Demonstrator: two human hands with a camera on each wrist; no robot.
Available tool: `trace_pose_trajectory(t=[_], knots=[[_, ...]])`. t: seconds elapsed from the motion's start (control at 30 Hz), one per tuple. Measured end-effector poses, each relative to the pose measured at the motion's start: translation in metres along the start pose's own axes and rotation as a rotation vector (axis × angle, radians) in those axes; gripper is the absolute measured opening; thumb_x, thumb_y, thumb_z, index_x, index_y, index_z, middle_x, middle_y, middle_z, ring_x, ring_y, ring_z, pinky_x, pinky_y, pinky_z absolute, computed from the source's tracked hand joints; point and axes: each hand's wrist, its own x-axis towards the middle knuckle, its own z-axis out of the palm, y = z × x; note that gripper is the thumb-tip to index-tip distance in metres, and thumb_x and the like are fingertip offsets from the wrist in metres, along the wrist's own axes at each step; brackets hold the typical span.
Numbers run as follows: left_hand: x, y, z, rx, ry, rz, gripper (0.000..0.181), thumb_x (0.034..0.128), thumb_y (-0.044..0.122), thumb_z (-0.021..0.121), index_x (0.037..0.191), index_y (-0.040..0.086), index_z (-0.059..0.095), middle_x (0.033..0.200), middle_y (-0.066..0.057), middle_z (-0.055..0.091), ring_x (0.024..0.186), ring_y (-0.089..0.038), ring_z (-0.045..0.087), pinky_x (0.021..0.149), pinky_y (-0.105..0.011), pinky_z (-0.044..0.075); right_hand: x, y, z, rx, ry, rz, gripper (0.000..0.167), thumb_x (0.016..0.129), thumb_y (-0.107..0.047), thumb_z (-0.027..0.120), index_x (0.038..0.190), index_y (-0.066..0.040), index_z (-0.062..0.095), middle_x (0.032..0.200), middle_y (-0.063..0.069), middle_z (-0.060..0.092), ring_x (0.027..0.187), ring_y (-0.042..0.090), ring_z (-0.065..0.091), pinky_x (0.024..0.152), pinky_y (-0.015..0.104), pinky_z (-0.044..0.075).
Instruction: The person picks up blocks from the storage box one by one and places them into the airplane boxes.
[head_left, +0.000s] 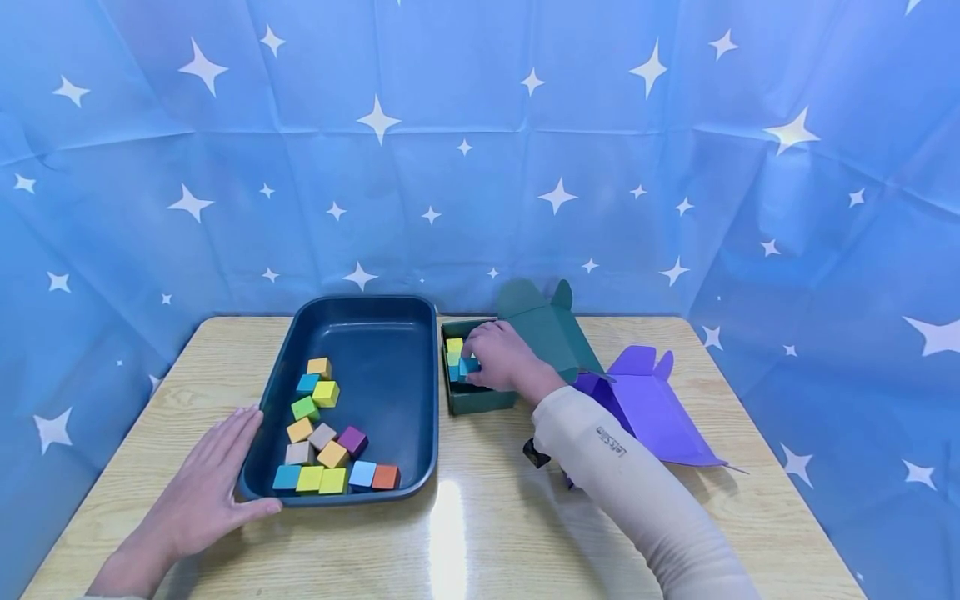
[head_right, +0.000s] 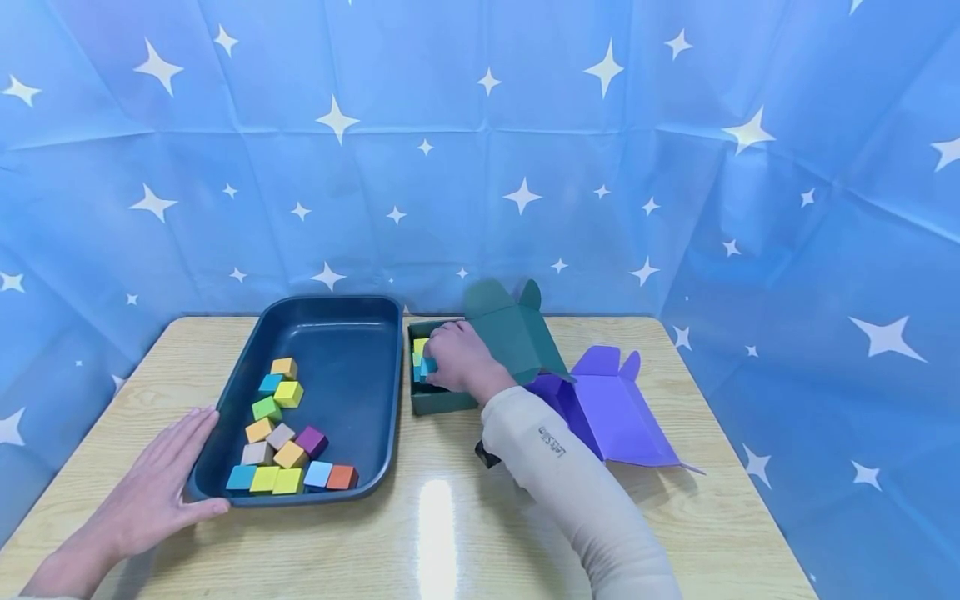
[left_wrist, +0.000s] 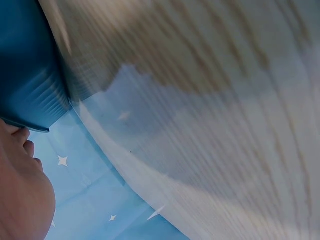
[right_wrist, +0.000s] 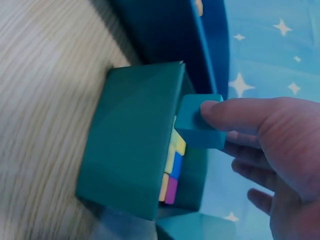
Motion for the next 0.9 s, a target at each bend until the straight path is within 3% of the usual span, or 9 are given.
trace_pose_trajectory(t=[0.47, 0.9], knots=[[-0.001, -0.001, 0.003, 0.094, 0.049, 0.034, 0.117, 0.0747, 0.071, 0.064, 0.157, 0.009, 0.01, 0.159, -0.019, 0.024, 0.151, -0.032, 0.013, 0.116, -0.021, -0.023, 0.012, -0.003, 0.013, -0.07, -0.13, -0.045, 0.035, 0.088, -0.033, 0.072, 0.122, -0.023, 0.069, 0.13, -0.004, 0.064, 0.131, 0.021, 0.049, 0.117, 0.042, 0.031], [-0.002, -0.001, 0.006, 0.094, 0.068, 0.047, 0.116, 0.0749, 0.069, 0.066, 0.157, 0.009, 0.012, 0.16, -0.018, 0.024, 0.151, -0.031, 0.012, 0.118, -0.022, -0.022, 0.021, -0.003, 0.009, 0.025, -0.209, -0.02, 0.035, 0.089, -0.034, 0.07, 0.122, -0.022, 0.069, 0.131, -0.003, 0.064, 0.132, 0.024, 0.048, 0.118, 0.043, 0.03]])
